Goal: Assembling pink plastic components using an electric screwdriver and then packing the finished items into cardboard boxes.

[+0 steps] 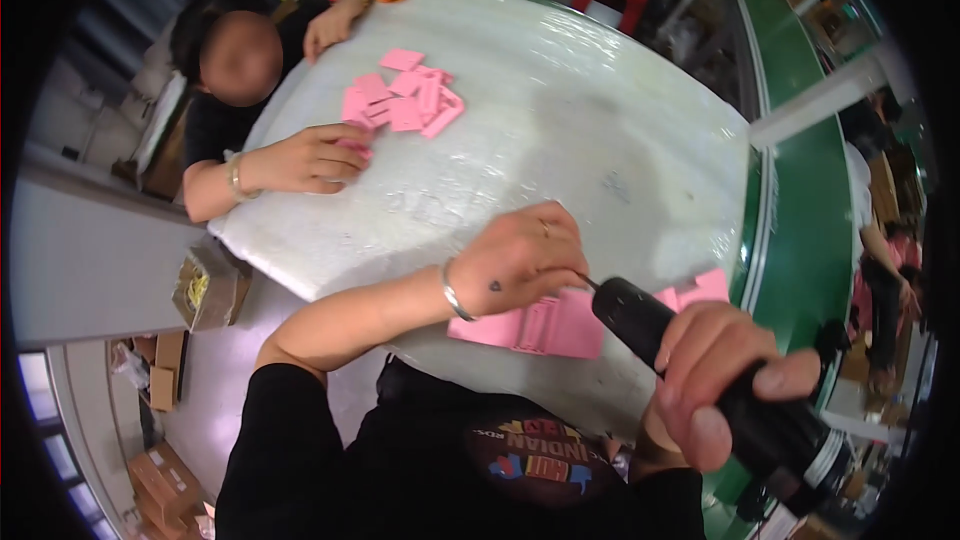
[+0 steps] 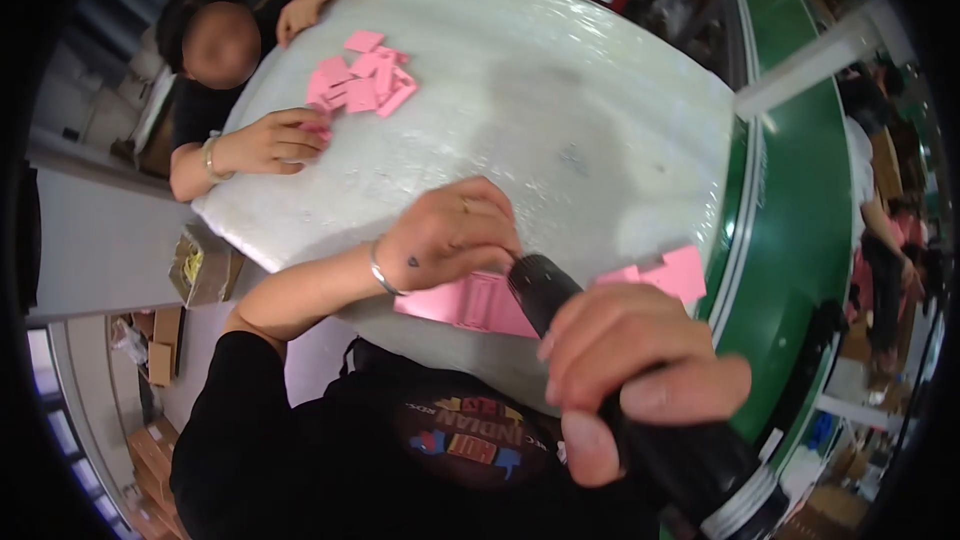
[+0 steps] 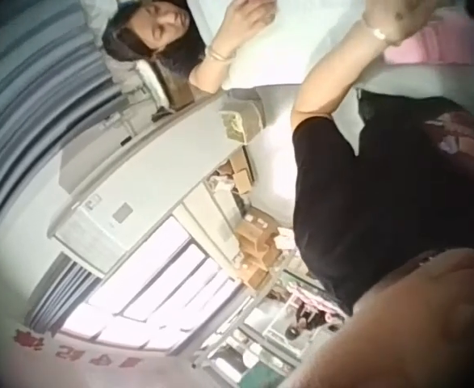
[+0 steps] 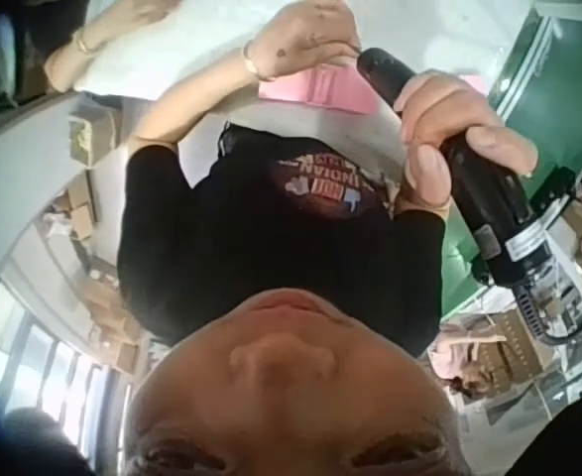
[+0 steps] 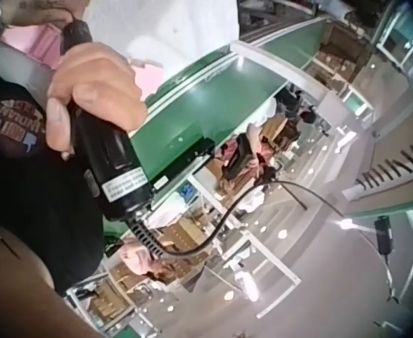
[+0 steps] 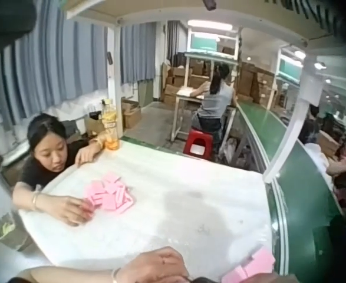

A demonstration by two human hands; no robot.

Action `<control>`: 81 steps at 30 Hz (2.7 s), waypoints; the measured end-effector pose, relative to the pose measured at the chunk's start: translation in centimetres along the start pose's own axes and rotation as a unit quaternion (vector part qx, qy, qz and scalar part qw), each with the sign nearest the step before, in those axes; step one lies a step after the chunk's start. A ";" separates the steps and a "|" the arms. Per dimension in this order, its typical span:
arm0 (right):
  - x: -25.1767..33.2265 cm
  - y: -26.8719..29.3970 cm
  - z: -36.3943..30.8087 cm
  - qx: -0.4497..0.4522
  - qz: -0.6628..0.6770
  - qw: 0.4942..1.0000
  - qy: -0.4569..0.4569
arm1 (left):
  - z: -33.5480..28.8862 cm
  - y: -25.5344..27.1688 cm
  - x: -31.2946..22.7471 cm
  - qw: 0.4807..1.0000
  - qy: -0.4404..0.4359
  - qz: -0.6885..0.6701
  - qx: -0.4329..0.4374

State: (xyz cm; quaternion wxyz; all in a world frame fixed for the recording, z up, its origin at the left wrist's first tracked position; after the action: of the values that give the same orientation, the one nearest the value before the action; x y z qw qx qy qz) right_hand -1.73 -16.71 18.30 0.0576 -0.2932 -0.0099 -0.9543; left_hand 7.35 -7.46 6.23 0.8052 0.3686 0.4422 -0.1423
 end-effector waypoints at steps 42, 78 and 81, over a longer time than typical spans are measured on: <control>-1.2 5.0 -2.2 -0.206 0.023 0.975 -0.075 | -4.7 7.1 9.6 0.908 0.373 -0.181 -0.055; -1.1 3.5 -3.3 -0.080 0.027 0.990 -0.115 | -3.6 -2.7 2.2 0.972 0.160 0.002 0.172; -1.3 3.5 -3.2 -0.073 0.023 0.990 -0.121 | -3.8 -2.7 2.6 0.967 0.182 -0.020 0.176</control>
State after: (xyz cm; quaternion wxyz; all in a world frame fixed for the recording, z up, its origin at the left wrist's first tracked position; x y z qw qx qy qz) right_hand -2.06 -20.25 14.83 0.0561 -0.4104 0.0595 -0.9082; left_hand 5.03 -6.36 1.52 0.6308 0.5152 0.5564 -0.1647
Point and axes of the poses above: each hand's wrist, its own z-axis towards the middle knuckle, its own y-axis out of the back of the hand, x = y × z, the point moved 9 cm from there along z, towards the middle knuckle, and after that the axes turned 12 degrees about y, right-handed, at the moved point
